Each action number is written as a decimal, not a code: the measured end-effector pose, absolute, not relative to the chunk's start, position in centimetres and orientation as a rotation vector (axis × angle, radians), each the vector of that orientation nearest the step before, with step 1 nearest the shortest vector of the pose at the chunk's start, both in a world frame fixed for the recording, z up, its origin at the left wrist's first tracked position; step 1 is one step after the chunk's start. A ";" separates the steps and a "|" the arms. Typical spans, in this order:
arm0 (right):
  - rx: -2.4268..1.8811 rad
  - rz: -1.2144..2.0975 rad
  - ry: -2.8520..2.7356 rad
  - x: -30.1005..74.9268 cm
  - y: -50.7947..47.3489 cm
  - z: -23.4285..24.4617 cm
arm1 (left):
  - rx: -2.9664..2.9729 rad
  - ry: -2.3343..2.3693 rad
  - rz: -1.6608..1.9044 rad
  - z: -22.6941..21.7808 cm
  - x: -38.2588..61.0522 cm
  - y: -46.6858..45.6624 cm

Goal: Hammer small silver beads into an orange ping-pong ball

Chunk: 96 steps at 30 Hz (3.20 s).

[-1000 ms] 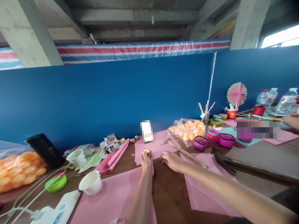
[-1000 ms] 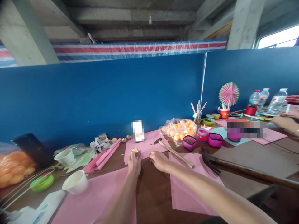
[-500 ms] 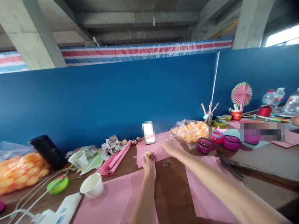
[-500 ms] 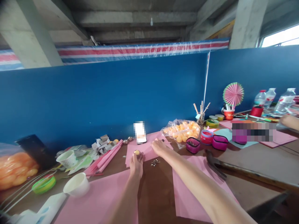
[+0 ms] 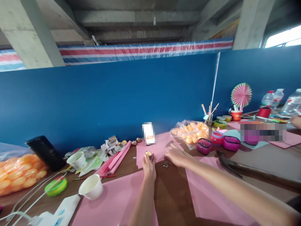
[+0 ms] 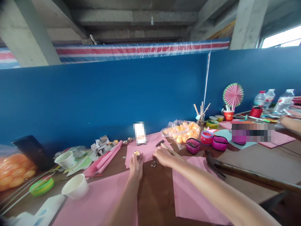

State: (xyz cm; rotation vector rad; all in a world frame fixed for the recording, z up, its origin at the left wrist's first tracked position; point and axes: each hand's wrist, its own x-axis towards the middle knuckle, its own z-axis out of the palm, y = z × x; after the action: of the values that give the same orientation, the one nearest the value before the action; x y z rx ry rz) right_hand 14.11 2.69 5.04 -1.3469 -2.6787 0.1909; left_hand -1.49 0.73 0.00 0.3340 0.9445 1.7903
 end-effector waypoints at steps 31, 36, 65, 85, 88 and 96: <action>-1.169 0.208 -2.595 17.2 0.3 4.2 | 0.350 0.952 1.776 -0.1 -1.6 0.9; -1.283 0.258 -2.501 16.2 0.1 3.5 | 0.377 0.951 1.775 -0.1 -1.7 0.8; -0.965 1.086 -1.652 13.8 3.1 2.2 | 0.813 0.998 1.610 0.4 -0.9 -0.8; -0.951 0.873 -1.548 13.0 1.8 2.3 | 0.744 0.922 1.523 1.0 -0.3 -1.4; -0.940 0.864 -1.562 12.8 2.0 1.8 | 0.747 0.966 1.498 0.4 -0.6 -1.0; -0.897 0.950 -1.467 12.2 2.5 0.9 | 0.717 0.959 1.495 -0.1 -1.3 -0.2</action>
State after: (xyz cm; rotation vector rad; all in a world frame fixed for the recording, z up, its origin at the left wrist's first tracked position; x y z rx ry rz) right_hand 12.20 2.46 0.92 -0.8971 -1.4674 0.9504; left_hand -1.31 -0.23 -0.09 0.7165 0.9587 1.4952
